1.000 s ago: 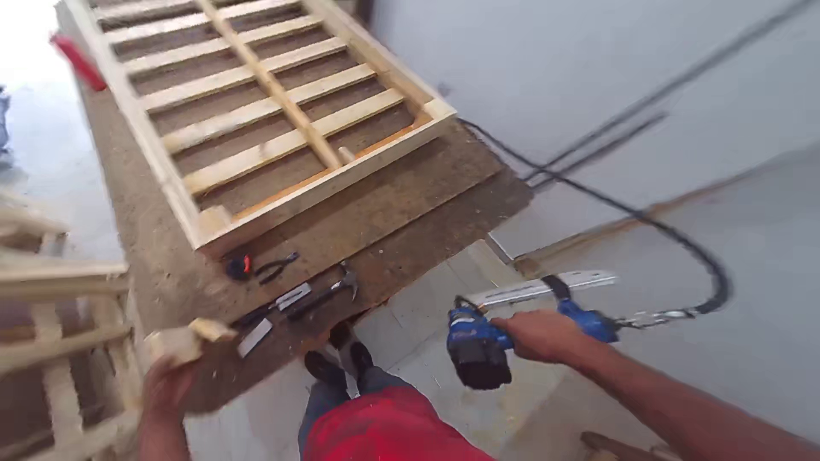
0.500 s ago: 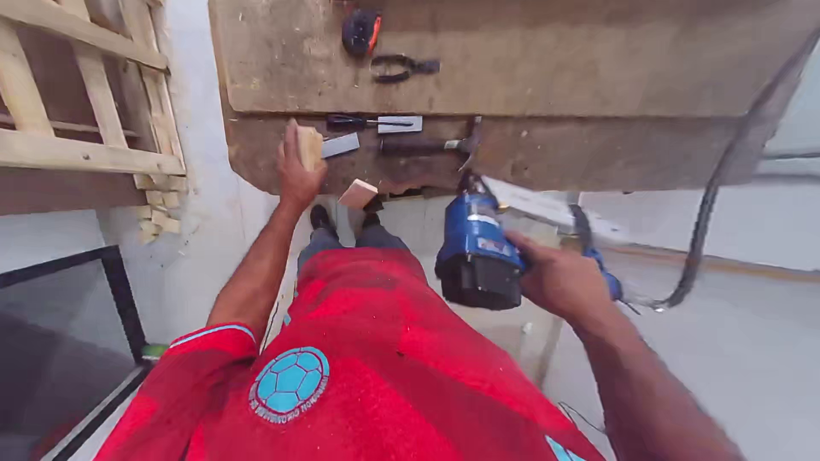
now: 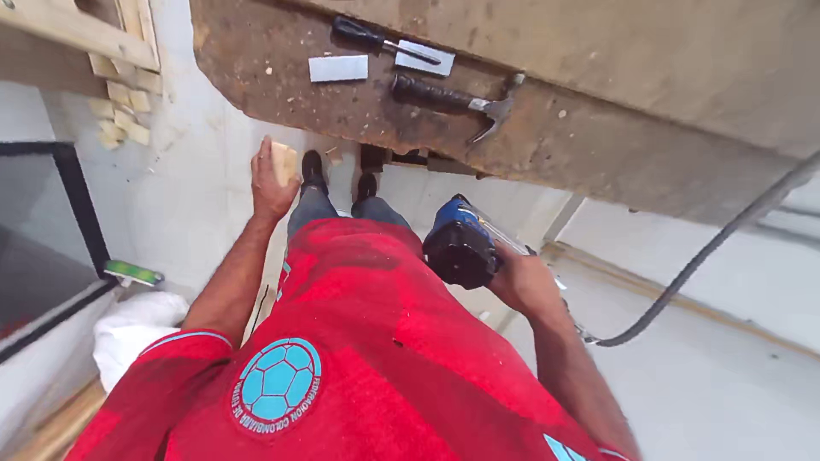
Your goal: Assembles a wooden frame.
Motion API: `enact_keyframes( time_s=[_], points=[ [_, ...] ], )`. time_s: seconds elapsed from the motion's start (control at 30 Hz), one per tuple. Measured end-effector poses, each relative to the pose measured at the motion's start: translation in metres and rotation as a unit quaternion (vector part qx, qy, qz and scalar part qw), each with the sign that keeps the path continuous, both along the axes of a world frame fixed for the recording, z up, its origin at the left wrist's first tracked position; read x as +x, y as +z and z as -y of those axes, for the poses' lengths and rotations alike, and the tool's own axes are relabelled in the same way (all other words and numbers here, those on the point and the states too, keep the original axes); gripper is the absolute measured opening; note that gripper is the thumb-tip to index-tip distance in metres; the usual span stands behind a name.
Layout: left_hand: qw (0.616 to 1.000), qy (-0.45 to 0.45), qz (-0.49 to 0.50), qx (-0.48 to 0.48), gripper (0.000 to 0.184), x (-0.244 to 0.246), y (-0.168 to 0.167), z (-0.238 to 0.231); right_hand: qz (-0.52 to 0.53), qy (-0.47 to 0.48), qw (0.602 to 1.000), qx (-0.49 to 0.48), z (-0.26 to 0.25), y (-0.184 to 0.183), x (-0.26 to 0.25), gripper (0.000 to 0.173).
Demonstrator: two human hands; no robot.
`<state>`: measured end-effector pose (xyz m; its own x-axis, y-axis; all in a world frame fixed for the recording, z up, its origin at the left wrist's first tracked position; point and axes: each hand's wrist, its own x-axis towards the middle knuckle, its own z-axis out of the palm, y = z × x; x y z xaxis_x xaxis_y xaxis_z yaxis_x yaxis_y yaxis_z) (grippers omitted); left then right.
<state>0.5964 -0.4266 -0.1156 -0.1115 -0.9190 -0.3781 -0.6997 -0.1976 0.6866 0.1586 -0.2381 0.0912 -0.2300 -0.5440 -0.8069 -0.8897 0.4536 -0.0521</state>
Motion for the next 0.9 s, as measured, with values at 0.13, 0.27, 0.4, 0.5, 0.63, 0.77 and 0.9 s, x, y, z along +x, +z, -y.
enact_keyframes(
  time_s=[0.13, 0.27, 0.4, 0.5, 0.63, 0.77, 0.9],
  points=[
    [0.979, 0.174, -0.045, 0.094, 0.097, 0.015, -0.038, -0.079, 0.028, 0.003, 1.000, 0.001, 0.001, -0.028, -0.025, 0.059],
    [0.930, 0.287, -0.110, 0.200, 0.093, -0.001, -0.077, -0.151, 0.040, 0.006, 0.998, 0.050, 0.001, -0.081, -0.025, 0.065],
    [0.905, 0.308, -0.136, 0.259, 0.093, -0.014, -0.108, -0.185, 0.042, 0.018, 0.993, 0.112, -0.009, -0.141, -0.002, 0.075],
    [0.896, 0.296, -0.137, 0.302, 0.091, -0.016, -0.152, -0.202, 0.015, 0.056, 0.981, 0.186, -0.025, -0.167, 0.025, 0.079],
    [0.906, 0.250, -0.102, 0.326, 0.090, -0.017, -0.267, -0.185, -0.047, 0.145, 0.948, 0.278, -0.030, -0.215, 0.068, 0.080],
    [0.909, 0.222, -0.091, 0.342, 0.093, -0.040, -0.392, -0.176, -0.103, 0.172, 0.914, 0.354, -0.049, -0.254, 0.093, 0.092],
    [0.910, 0.250, -0.070, 0.323, 0.099, -0.059, -0.515, -0.165, -0.145, 0.216, 0.894, 0.365, -0.063, -0.298, 0.110, 0.094]
  ],
)
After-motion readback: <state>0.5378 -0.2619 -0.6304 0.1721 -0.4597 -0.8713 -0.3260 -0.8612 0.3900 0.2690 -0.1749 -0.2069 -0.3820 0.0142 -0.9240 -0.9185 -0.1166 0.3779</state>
